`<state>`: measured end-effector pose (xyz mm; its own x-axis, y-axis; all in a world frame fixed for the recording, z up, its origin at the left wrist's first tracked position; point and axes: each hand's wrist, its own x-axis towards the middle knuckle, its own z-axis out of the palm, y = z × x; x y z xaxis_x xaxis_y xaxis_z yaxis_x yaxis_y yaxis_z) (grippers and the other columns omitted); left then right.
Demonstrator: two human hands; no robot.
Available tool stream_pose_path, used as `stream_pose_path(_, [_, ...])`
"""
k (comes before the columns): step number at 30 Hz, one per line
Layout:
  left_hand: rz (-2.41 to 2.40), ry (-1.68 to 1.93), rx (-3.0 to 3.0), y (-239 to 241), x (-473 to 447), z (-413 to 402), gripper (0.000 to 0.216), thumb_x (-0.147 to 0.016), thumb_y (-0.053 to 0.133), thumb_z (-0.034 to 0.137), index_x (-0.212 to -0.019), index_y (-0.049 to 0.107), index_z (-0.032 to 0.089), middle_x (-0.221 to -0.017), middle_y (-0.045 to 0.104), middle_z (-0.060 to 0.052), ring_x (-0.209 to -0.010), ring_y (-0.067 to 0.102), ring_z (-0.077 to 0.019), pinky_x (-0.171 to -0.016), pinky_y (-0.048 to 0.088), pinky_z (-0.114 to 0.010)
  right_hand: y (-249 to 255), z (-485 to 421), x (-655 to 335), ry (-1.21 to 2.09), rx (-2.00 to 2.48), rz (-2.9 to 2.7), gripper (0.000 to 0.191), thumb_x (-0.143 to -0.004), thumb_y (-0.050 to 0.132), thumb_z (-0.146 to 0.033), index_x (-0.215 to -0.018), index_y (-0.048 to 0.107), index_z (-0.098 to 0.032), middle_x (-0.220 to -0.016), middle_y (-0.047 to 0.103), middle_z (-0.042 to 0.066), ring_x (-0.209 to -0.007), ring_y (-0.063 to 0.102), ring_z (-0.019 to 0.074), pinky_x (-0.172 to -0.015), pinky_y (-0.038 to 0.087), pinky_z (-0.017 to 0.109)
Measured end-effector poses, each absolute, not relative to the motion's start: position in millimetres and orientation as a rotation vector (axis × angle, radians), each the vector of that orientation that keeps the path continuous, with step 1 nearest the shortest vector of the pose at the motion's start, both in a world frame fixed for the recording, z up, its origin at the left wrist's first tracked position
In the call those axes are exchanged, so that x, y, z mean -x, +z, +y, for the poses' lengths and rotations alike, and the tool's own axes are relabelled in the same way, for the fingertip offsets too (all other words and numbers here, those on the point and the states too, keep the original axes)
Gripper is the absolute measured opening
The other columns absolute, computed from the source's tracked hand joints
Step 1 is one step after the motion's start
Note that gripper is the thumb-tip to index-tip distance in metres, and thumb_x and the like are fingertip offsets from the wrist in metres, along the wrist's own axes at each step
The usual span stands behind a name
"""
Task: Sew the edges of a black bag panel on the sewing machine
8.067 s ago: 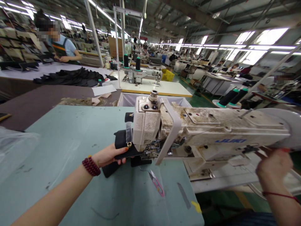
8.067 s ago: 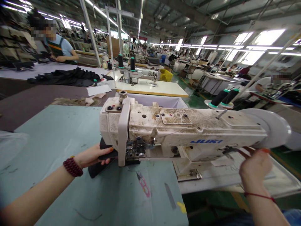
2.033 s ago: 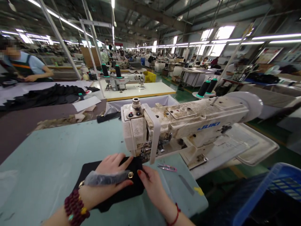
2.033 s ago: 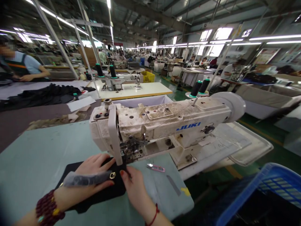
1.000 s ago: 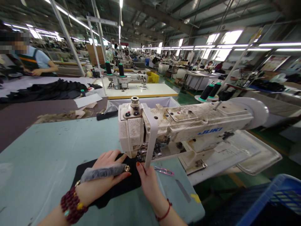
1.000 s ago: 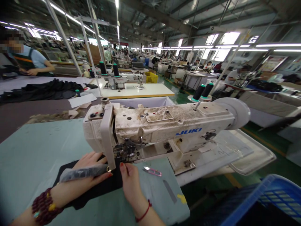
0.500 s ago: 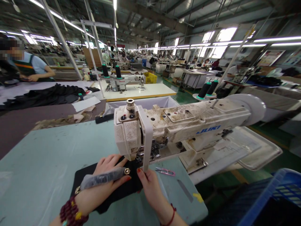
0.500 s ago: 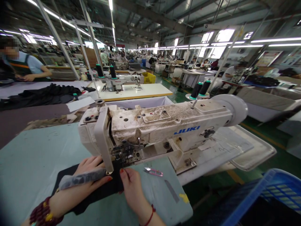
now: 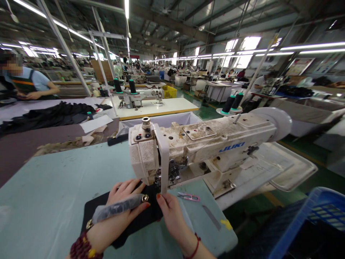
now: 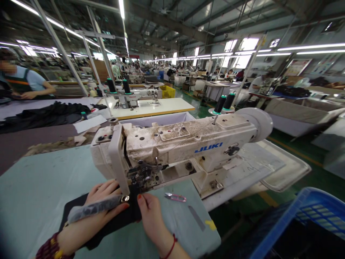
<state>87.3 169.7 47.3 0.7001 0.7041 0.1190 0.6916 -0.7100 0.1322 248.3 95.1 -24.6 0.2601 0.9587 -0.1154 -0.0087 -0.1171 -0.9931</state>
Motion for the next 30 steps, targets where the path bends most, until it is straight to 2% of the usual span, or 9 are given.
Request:
stream_pose_path(4, [1.349, 0.364, -2.906, 30, -83, 158, 0.043, -0.088, 0.052, 0.052, -0.124, 0.062, 0.032, -0.133, 0.061, -0.008, -0.128, 0.047, -0.0368, -0.107, 0.019, -0.069, -25, 95, -249, 1.066, 1.425, -0.966, 0.054, -0.084, 0.043, -0.065, -0.061, 0.046, -0.016, -0.058, 0.042, 0.000, -0.056, 0.034, 0.0087, -0.050, 0.027, 0.021])
stream_pose_path(7, [1.385, 0.427, -2.961, 20, -79, 151, 0.053, -0.084, 0.056, 0.052, -0.129, 0.059, 0.025, -0.141, 0.054, -0.014, -0.132, 0.042, -0.0403, -0.106, 0.022, -0.070, -24, 95, -249, 1.080, 1.399, -0.948, 0.054, -0.083, 0.044, -0.066, -0.063, 0.050, -0.016, -0.060, 0.046, 0.002, -0.056, 0.037, 0.0098, -0.049, 0.030, 0.021])
stream_pose_path(9, [1.353, 0.456, -2.983, 18, -76, 151, 0.053, -0.085, 0.056, 0.051, -0.131, 0.057, 0.024, -0.142, 0.053, -0.013, -0.133, 0.042, -0.0385, -0.107, 0.025, -0.067, -23, 96, -248, 1.107, 1.387, -0.934, 0.056, -0.081, 0.043, -0.069, -0.062, 0.049, -0.017, -0.058, 0.047, 0.002, -0.054, 0.037, 0.0100, -0.047, 0.030, 0.021])
stream_pose_path(14, [1.234, 0.425, -2.952, 21, -73, 166, 0.042, -0.089, 0.052, 0.050, -0.125, 0.061, 0.031, -0.134, 0.061, -0.005, -0.126, 0.050, -0.0310, -0.109, 0.030, -0.063, -22, 100, -246, 1.117, 1.379, -0.924, 0.059, -0.078, 0.043, -0.074, -0.059, 0.045, -0.018, -0.057, 0.043, 0.001, -0.053, 0.036, 0.0091, -0.044, 0.029, 0.020])
stream_pose_path(19, [1.224, 0.425, -2.926, 21, -73, 169, 0.044, -0.087, 0.053, 0.054, -0.122, 0.064, 0.028, -0.132, 0.062, -0.008, -0.124, 0.051, -0.0329, -0.107, 0.035, -0.063, -25, 100, -246, 1.178, 1.343, -0.898, 0.062, -0.077, 0.041, -0.078, -0.063, 0.047, -0.017, -0.056, 0.042, 0.000, -0.048, 0.039, 0.0088, -0.040, 0.032, 0.020])
stream_pose_path(23, [1.228, 0.362, -2.852, 26, -76, 169, 0.049, -0.087, 0.053, 0.055, -0.127, 0.061, 0.028, -0.134, 0.060, -0.009, -0.123, 0.052, -0.0311, -0.102, 0.045, -0.053, -28, 91, -253, 1.271, 1.289, -0.987, 0.058, -0.081, 0.045, -0.072, -0.075, 0.054, -0.015, -0.063, 0.048, 0.000, -0.047, 0.047, 0.0082, -0.039, 0.036, 0.018])
stream_pose_path(26, [1.200, 0.338, -2.815, 29, -77, 170, 0.045, -0.089, 0.052, 0.053, -0.127, 0.060, 0.030, -0.135, 0.059, -0.007, -0.123, 0.052, -0.0291, -0.100, 0.046, -0.049, -32, 81, -260, 1.310, 1.252, -1.103, 0.053, -0.083, 0.051, -0.065, -0.088, 0.060, -0.014, -0.071, 0.055, 0.002, -0.051, 0.053, 0.0083, -0.042, 0.038, 0.016])
stream_pose_path(30, [1.167, 0.428, -2.833, 25, -77, 172, 0.043, -0.088, 0.053, 0.054, -0.120, 0.065, 0.027, -0.132, 0.063, -0.006, -0.125, 0.050, -0.0305, -0.099, 0.044, -0.050, -38, 75, -263, 1.275, 1.304, -1.134, 0.052, -0.086, 0.048, -0.063, -0.083, 0.062, -0.013, -0.068, 0.059, 0.004, -0.054, 0.053, 0.0088, -0.044, 0.038, 0.016])
